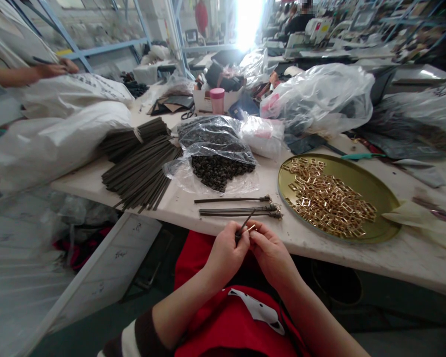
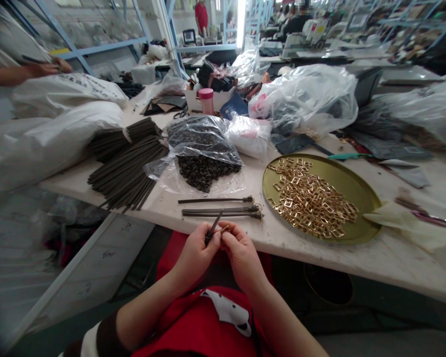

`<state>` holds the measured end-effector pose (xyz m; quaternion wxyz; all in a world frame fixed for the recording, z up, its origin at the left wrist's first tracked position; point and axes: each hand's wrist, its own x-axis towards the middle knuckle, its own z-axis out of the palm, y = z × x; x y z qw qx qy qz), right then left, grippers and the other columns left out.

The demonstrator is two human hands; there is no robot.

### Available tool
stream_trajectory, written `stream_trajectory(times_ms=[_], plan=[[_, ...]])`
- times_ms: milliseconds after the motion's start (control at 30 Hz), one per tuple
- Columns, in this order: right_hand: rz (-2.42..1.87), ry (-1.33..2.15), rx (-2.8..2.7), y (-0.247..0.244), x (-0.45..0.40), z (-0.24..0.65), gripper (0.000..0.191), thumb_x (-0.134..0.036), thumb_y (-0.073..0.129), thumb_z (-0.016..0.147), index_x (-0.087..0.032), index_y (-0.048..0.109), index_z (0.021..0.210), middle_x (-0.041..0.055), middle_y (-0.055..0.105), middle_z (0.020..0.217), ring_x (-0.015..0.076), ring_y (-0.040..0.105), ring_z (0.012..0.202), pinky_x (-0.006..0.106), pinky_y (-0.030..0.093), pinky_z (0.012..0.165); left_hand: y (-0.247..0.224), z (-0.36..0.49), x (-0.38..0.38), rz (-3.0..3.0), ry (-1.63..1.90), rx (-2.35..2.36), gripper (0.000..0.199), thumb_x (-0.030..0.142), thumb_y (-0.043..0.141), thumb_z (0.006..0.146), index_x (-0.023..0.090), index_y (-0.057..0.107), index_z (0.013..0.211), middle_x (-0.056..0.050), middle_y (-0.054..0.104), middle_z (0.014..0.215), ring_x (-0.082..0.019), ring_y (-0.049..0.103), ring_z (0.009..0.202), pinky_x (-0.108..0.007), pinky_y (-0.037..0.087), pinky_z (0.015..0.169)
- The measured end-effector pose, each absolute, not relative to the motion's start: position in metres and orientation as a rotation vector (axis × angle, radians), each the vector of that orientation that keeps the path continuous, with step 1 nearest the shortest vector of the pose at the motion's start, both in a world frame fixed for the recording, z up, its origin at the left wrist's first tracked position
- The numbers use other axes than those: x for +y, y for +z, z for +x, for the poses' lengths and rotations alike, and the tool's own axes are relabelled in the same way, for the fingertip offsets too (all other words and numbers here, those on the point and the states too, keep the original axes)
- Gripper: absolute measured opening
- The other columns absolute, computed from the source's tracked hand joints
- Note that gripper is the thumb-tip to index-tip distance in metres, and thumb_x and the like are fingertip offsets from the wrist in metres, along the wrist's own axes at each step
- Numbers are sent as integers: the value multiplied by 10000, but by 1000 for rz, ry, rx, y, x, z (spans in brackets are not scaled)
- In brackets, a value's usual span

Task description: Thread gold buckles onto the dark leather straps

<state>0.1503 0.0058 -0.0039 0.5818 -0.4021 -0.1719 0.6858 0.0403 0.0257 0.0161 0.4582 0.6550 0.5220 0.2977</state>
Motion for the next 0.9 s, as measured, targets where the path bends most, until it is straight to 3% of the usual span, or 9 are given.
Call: stream_trajectory(times_ms=[133,300,500,700,900], plan=[[-955,1504,-408,-7,7,154,196,-276,695,681,-218,619,852,-31,616,722,86,541,626,220,441,627,17,37,33,1554,738,1173,189,329,437,842,163,473,762,2,531,706,-118,486,641,-229,381,604],[-1041,1370,-497,-5,9,167,200,-293,717,670,-214,622,828,-32,624,694,83,546,613,213,450,614,23,20,47,1479,517,995,278,420,328,877,171,451,880,43,495,627,-67,351,421,-194,296,427],[-929,1499,-374,0,6,171,216,-269,742,640,-212,649,825,-34,614,680,71,552,606,179,469,557,30,3,43,1824,380,1071,237,321,378,863,169,514,743,22,519,637,-110,476,604,-205,343,570],[-945,1652,-287,-2,1,161,269,-256,771,591,-213,652,828,-38,622,664,63,560,587,168,471,551,32,6,36,1874,332,1048,226,292,365,864,176,521,748,21,523,654,-116,481,615,-209,346,563],[-971,1561,-388,-3,-3,149,257,-277,751,615,-199,622,822,-25,622,708,87,560,594,219,478,574,30,14,36,1657,428,1018,127,206,414,809,152,517,859,-21,584,802,-138,538,739,-240,422,675]])
